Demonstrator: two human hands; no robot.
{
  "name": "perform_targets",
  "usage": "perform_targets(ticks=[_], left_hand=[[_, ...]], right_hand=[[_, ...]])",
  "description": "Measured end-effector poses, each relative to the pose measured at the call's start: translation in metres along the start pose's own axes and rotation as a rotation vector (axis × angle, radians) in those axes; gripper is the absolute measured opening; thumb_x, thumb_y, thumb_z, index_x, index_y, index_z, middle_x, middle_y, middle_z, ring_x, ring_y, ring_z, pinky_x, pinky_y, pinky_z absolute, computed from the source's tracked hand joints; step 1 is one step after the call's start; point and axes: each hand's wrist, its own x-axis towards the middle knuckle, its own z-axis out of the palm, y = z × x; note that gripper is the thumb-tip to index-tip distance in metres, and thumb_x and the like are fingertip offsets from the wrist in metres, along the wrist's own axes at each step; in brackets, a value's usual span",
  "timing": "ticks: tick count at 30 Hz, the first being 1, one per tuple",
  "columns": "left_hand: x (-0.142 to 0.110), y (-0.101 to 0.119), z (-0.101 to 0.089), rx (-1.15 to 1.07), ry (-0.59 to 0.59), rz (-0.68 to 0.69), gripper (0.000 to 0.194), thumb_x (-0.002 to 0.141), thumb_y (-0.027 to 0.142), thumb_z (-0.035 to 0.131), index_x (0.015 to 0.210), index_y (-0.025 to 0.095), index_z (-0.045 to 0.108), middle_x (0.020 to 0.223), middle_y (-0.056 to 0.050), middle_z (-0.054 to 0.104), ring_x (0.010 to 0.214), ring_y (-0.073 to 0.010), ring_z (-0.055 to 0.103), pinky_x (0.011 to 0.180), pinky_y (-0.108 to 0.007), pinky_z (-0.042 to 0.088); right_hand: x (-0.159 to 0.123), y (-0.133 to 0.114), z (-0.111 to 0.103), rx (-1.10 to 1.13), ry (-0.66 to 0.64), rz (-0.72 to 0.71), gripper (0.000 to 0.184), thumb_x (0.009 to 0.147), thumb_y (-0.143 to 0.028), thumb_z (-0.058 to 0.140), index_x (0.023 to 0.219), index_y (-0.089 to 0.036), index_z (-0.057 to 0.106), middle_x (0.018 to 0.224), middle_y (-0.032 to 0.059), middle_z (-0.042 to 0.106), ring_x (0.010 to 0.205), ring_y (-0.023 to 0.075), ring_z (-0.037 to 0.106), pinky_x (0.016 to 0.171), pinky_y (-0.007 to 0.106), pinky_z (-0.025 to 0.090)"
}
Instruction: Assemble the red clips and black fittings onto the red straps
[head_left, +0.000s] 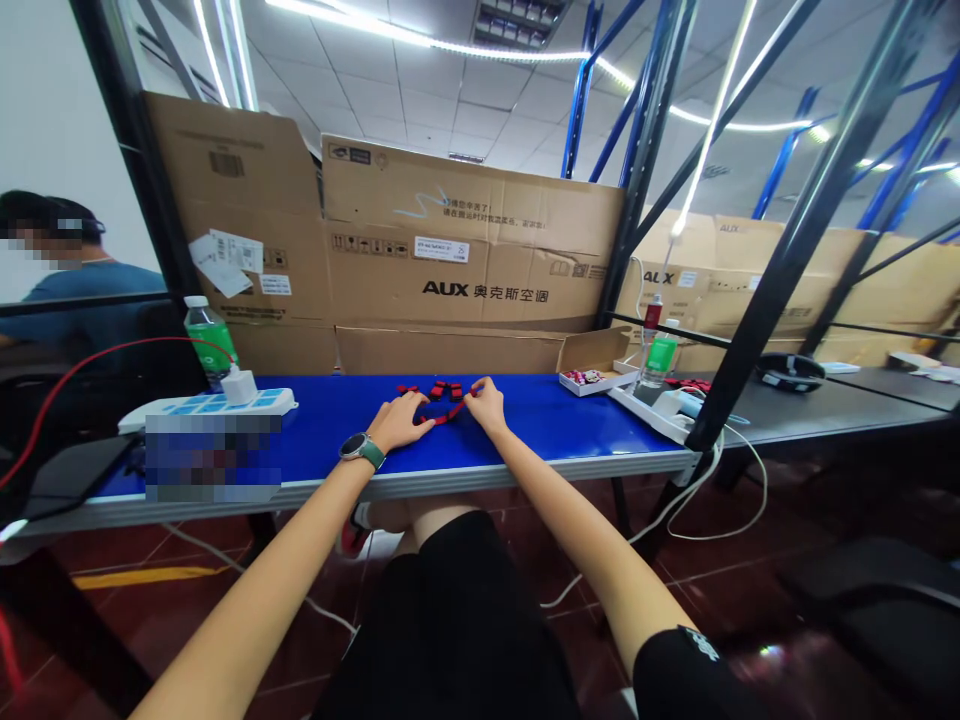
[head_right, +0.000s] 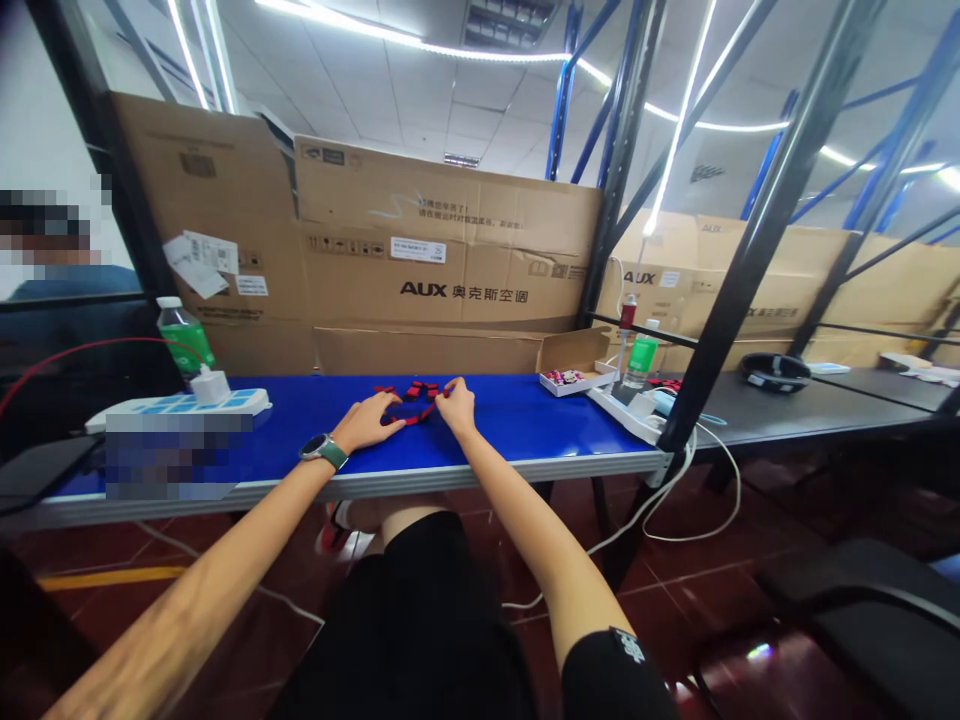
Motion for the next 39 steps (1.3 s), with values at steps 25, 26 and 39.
perform_targets(ticks=[25,26,39], left_hand=[[0.010,-0.011,0.003,-0.078,0.182,0.015,0.033,0.097,0.034,0.050,0.099,0.018,0.078,0.097,-0.010,0.079,0.086,-0.0246,0.073,0.081,-0.032,0.052],[0.010,-0.011,0.004,-0.076,0.173,0.030,0.032,0.097,0.034,0.050,0.100,0.018,0.078,0.097,-0.010,0.079,0.086,-0.0245,0.073,0.081,-0.032,0.052],[0.008,-0.002,-0.002,-0.091,0.154,0.078,0.024,0.093,0.027,0.054,0.097,0.018,0.076,0.093,-0.008,0.078,0.080,-0.0215,0.071,0.074,-0.029,0.049]], right_hand=[[-0.009,-0.012,0.015,0.045,-0.220,-0.721,0.011,0.090,-0.019,0.066,0.096,-0.018,0.075,0.094,0.0064,0.076,0.084,0.0173,0.069,0.080,0.025,0.048],[-0.010,-0.013,0.014,0.030,-0.217,-0.733,0.011,0.091,-0.018,0.065,0.096,-0.018,0.075,0.095,0.0068,0.076,0.084,0.0174,0.069,0.080,0.024,0.048],[-0.021,-0.021,0.015,-0.298,-0.114,-0.791,0.015,0.092,-0.018,0.061,0.078,-0.016,0.064,0.082,0.0063,0.069,0.071,0.0128,0.060,0.067,0.021,0.037]])
